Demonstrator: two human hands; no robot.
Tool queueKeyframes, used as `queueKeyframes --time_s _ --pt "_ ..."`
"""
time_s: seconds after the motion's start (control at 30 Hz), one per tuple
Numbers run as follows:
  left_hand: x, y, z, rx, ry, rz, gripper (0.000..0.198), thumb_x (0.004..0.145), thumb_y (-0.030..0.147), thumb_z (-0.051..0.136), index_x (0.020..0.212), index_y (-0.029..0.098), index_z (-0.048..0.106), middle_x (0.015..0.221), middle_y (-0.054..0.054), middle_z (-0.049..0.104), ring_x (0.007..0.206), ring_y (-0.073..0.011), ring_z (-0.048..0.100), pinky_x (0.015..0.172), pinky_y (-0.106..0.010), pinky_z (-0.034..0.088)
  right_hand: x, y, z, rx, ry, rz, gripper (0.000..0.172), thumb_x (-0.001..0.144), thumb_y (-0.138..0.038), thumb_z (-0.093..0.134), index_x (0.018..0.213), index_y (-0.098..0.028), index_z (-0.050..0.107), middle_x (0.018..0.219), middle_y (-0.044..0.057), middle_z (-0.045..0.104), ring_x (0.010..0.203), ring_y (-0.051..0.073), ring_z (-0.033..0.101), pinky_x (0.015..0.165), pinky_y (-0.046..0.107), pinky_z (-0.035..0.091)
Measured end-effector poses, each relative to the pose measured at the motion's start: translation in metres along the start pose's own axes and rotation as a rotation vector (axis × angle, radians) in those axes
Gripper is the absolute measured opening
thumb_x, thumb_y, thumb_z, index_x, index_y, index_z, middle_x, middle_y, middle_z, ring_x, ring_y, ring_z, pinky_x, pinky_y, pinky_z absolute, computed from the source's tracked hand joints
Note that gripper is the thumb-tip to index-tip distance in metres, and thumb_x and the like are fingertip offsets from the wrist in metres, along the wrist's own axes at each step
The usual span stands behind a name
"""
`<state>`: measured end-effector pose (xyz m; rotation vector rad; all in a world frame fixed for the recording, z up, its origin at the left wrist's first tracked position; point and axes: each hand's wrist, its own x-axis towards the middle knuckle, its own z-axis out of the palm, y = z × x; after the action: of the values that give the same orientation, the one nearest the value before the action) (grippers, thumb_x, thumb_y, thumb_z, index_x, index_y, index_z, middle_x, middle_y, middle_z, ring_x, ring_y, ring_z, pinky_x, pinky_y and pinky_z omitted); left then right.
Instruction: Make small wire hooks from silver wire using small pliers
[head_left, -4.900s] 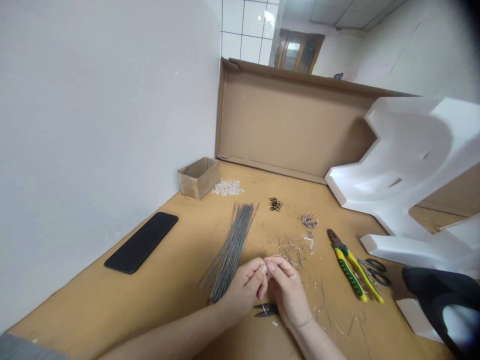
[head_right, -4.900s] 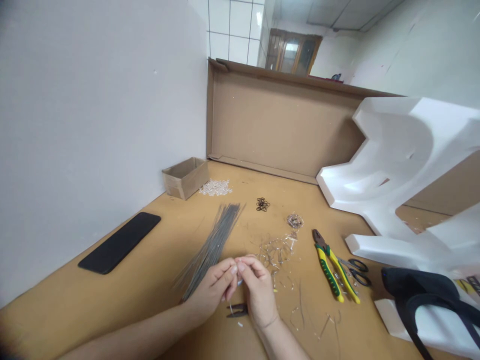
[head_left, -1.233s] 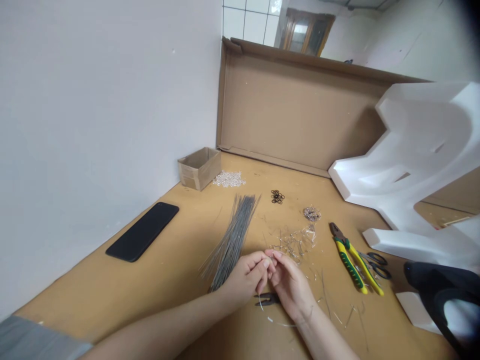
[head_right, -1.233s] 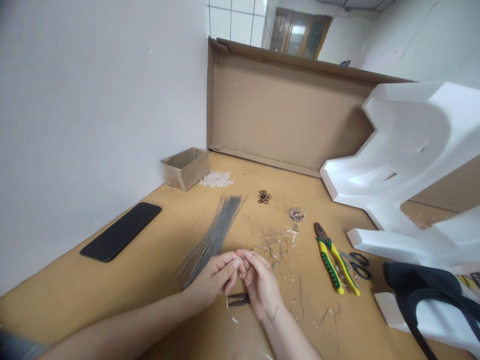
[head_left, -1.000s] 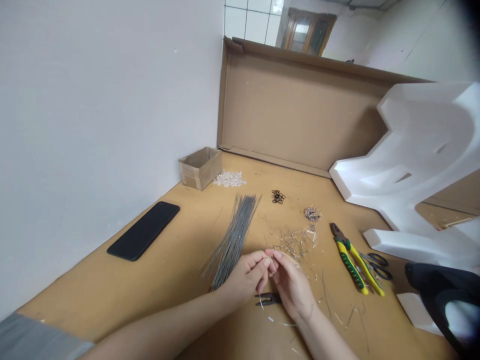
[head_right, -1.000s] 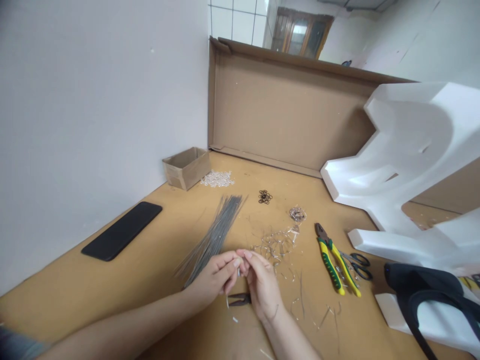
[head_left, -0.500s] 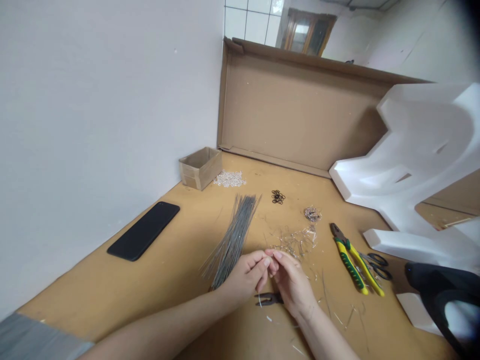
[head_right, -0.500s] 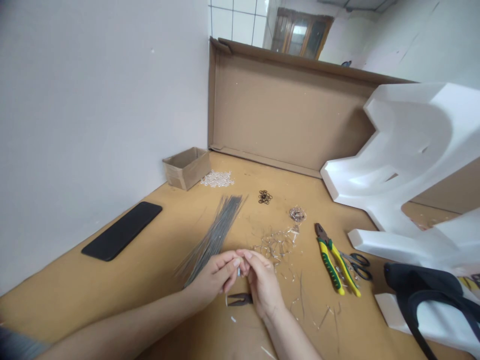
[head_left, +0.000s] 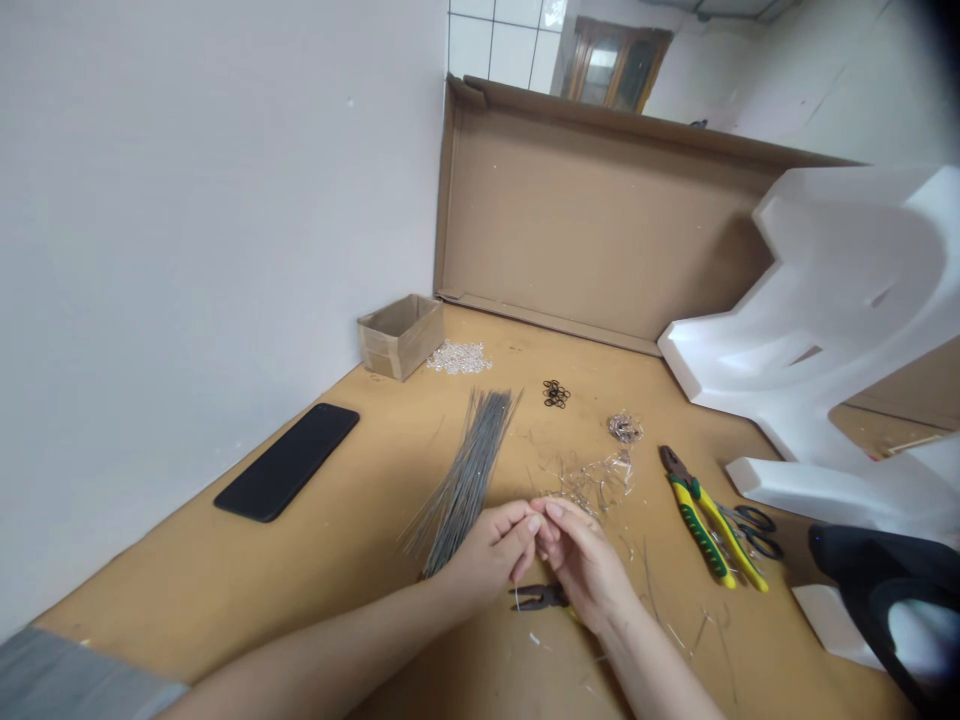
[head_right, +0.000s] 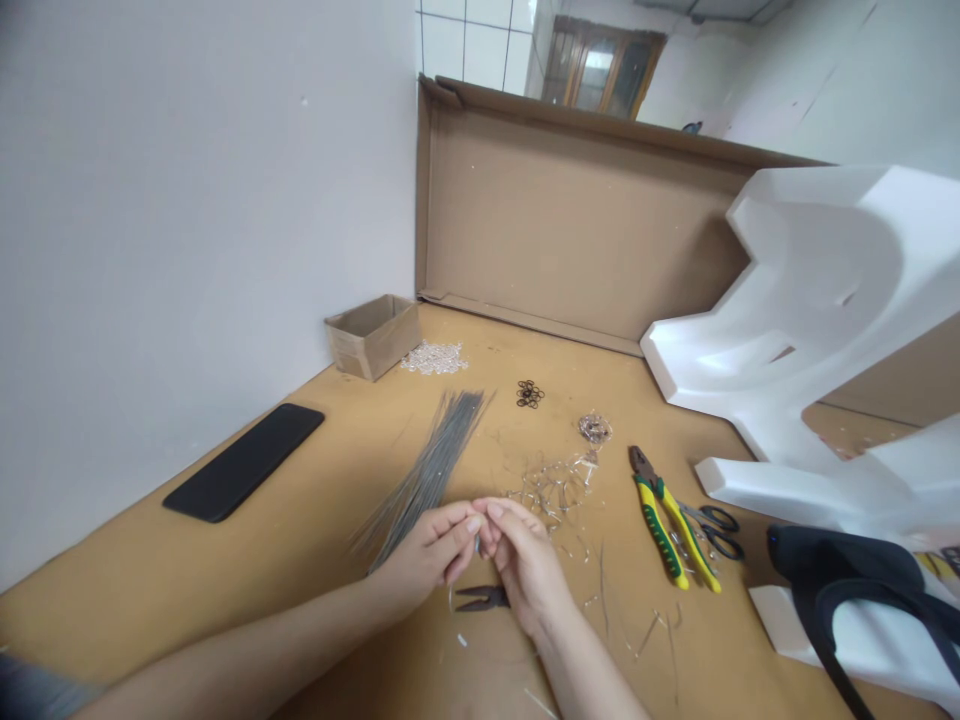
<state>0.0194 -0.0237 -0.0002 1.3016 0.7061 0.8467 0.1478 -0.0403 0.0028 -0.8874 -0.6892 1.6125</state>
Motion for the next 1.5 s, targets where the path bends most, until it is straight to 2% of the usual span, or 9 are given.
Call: queueKeyframes --time_s 0.2,0.3,0.37,0.53,0.7,0.9,1.13,1.33,1.5 --pt "0.005 -0.002 -0.004 -0.062 0.024 -0.008 0.029 0.083 0.038 0.042 0.072 0.014 0.053 0.038 0.008 0.038 0.036 -0.0057 0.028 0.042 -0.019 0.025 0.006 0.004 -0.005 -0.114 0.066 -0.072 0.022 0.072 -0.033 0.065 0.084 -0.015 0.068 0.054 -0.004 0.048 0.05 0.007 0.04 0.052 0.021 0.033" --pt "0.007 0.0 -0.012 -0.129 0.031 -0.012 0.028 0.084 0.037 0.042 0.074 0.014 0.054 0.038 0.009 0.036 0.037 -0.0054 0.026 0.043 -0.019 0.023 0.011 0.002 -0.014 -0.385 0.153 -0.167 0.025 0.073 -0.037 0.063 0.087 -0.017 0.065 0.058 -0.004 0.05 0.051 0.009 0.042 0.054 0.023 0.034" --pt "0.008 0.003 -0.018 -0.171 0.048 0.002 0.027 0.085 0.036 0.042 0.076 0.014 0.054 0.039 0.009 0.035 0.038 -0.0051 0.025 0.043 -0.019 0.022 0.011 -0.002 -0.019 -0.694 0.182 -0.258 0.021 0.074 -0.036 0.06 0.082 -0.017 0.063 0.06 -0.002 0.052 0.053 0.011 0.044 0.054 0.023 0.034" --pt "0.01 0.007 -0.027 -0.232 0.093 0.034 0.025 0.085 0.036 0.043 0.077 0.014 0.053 0.038 0.01 0.032 0.037 -0.0048 0.022 0.042 -0.019 0.018 0.005 -0.015 -0.021 -1.547 -0.021 -0.41 0.014 0.078 -0.02 0.051 0.074 -0.02 0.064 0.07 0.001 0.058 0.062 0.013 0.051 0.059 0.024 0.034" --pt "0.01 0.006 -0.026 -0.202 0.102 0.028 0.026 0.085 0.036 0.042 0.077 0.014 0.053 0.039 0.009 0.032 0.038 -0.0049 0.022 0.043 -0.019 0.019 0.002 -0.015 -0.008 -1.862 -0.151 -0.335 0.023 0.078 -0.014 0.048 0.085 -0.026 0.067 0.081 0.002 0.063 0.074 0.015 0.058 0.062 0.022 0.035" --pt "0.007 0.01 -0.025 -0.158 0.071 0.028 0.027 0.087 0.035 0.039 0.077 0.014 0.053 0.039 0.009 0.034 0.037 -0.0051 0.023 0.043 -0.02 0.02 0.007 -0.016 0.009 -2.079 -0.196 -0.225 0.02 0.077 -0.013 0.049 0.077 -0.021 0.068 0.085 0.006 0.066 0.075 0.016 0.061 0.059 0.022 0.035" --pt "0.008 0.01 -0.026 -0.177 0.072 0.055 0.028 0.087 0.035 0.039 0.078 0.014 0.053 0.039 0.009 0.035 0.037 -0.0052 0.024 0.042 -0.02 0.02 0.017 -0.01 0.012 -2.151 -0.205 -0.221 0.021 0.075 -0.011 0.048 0.081 -0.018 0.067 0.083 0.008 0.068 0.073 0.017 0.062 0.059 0.022 0.034" --pt "0.009 0.009 -0.026 -0.195 0.073 0.035 0.027 0.086 0.036 0.04 0.078 0.014 0.053 0.039 0.009 0.035 0.036 -0.0051 0.024 0.041 -0.019 0.019 0.009 -0.02 0.007 -1.986 -0.255 -0.211 0.02 0.076 -0.012 0.05 0.069 -0.02 0.067 0.08 0.004 0.066 0.075 0.015 0.06 0.062 0.021 0.034" --pt "0.009 0.007 -0.025 -0.169 0.073 0.01 0.028 0.086 0.037 0.04 0.077 0.014 0.053 0.039 0.009 0.034 0.036 -0.0051 0.024 0.041 -0.019 0.019 0.005 -0.016 -0.008 -1.681 -0.211 -0.27 0.019 0.077 -0.015 0.049 0.072 -0.02 0.067 0.079 0.003 0.064 0.072 0.015 0.057 0.065 0.023 0.037"
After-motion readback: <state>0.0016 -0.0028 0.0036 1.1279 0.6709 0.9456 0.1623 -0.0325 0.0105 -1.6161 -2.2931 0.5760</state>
